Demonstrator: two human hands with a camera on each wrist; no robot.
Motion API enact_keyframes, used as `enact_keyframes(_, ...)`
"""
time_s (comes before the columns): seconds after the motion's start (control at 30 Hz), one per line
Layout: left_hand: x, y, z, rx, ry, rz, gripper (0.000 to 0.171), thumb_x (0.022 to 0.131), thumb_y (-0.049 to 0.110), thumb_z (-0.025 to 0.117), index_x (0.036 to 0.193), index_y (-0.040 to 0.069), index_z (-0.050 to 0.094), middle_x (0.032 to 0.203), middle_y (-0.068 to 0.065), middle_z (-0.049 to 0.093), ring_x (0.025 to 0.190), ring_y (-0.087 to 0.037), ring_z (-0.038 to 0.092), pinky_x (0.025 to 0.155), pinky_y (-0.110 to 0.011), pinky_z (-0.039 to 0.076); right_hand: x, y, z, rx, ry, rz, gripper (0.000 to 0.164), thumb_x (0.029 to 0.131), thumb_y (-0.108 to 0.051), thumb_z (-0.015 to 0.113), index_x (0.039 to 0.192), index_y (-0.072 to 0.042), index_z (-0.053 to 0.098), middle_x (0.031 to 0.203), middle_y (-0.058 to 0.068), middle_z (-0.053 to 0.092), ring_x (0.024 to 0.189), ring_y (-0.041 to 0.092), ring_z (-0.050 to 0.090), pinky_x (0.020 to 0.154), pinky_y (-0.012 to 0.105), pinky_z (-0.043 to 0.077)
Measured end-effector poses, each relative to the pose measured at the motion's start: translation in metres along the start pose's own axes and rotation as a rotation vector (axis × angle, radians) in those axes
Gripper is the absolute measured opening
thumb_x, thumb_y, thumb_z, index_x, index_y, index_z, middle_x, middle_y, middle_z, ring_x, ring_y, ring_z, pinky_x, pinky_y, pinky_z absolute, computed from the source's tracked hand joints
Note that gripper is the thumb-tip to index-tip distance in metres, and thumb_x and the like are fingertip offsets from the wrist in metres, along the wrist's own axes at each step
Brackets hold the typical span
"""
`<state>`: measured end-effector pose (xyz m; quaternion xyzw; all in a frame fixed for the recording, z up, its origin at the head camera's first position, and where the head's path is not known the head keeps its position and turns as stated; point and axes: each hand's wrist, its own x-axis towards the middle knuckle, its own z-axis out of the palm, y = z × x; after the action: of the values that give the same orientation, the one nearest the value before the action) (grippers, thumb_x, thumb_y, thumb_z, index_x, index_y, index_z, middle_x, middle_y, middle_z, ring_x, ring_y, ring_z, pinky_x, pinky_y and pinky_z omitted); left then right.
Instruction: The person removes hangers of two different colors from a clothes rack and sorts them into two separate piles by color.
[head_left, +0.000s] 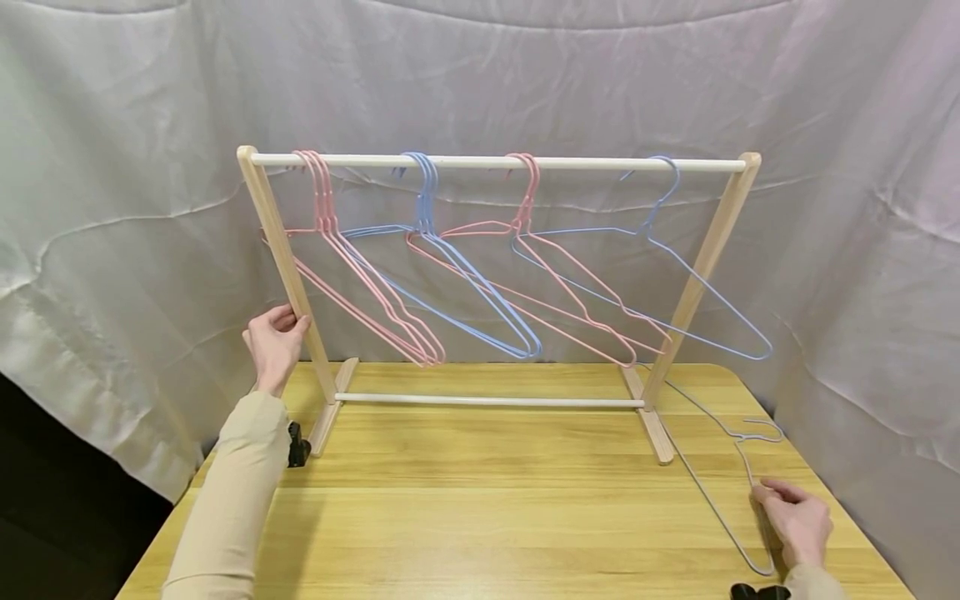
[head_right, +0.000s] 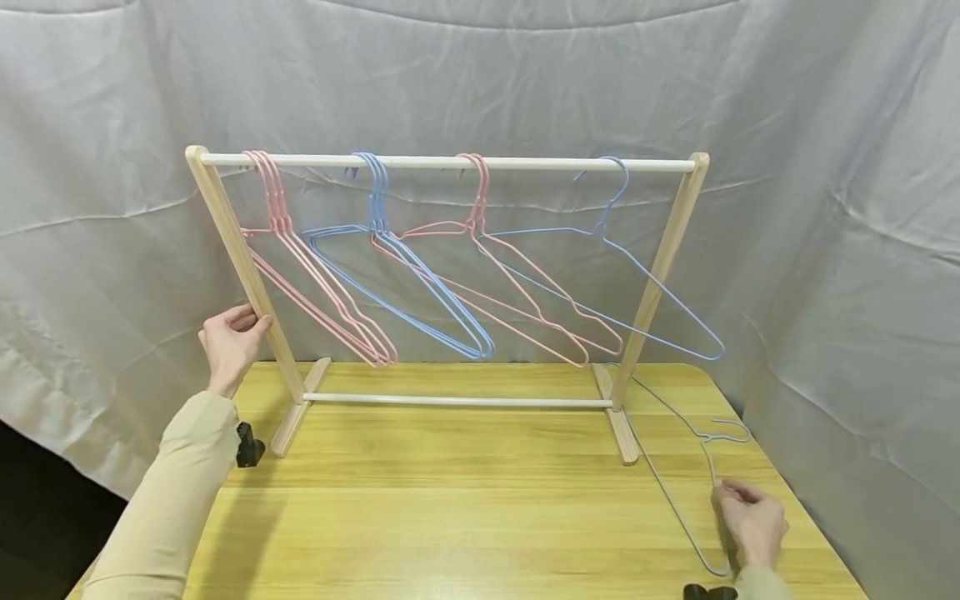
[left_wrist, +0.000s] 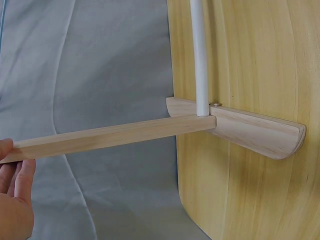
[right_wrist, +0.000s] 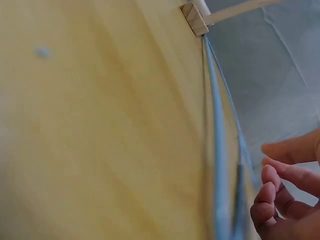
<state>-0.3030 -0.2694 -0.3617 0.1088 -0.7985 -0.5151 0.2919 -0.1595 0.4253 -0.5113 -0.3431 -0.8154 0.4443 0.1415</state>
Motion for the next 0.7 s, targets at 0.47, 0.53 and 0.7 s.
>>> enact_keyframes(0.47, -0.001, 0.0, 0.004, -0.011, 0.004, -0.002, 0.033, 0.095, 0.014, 0.067, 0.123, -0.003, 0.069, 0.121, -0.028, 0.068, 0.144, -0.025, 0.036, 0.118, -0.043, 0.019, -0.006, -0.136, -0.025, 0.566, 0.179, -0.409, 0.023, 0.096, -0.012, 0.066, 0.117, -0.013, 0.075, 0.087, -0.025, 0.066, 0.079, -0.007, 0.06, 0.072, 0.002, 0.045)
enact_keyframes(0.53, -0.001, 0.0, 0.004, -0.012, 0.009, -0.001, 0.033, 0.095, 0.014, 0.067, 0.122, -0.003, 0.07, 0.12, -0.029, 0.068, 0.143, -0.025, 0.036, 0.115, -0.044, 0.019, -0.007, -0.159, -0.029, 0.603, 0.151, -0.495, 0.024, 0.096, -0.01, 0.065, 0.119, -0.008, 0.074, 0.091, -0.019, 0.066, 0.082, -0.005, 0.061, 0.076, 0.003, 0.046)
enact_keyframes(0.7, -0.001, 0.001, 0.004, -0.014, 0.022, -0.012, 0.032, 0.094, 0.014, 0.067, 0.121, -0.003, 0.071, 0.121, -0.029, 0.068, 0.142, -0.025, 0.036, 0.115, -0.044, 0.022, -0.008, -0.207, -0.035, 0.378, 0.038, -0.738, 0.034, 0.095, -0.011, 0.068, 0.128, -0.002, 0.067, 0.103, -0.021, 0.061, 0.092, -0.007, 0.059, 0.084, 0.002, 0.044)
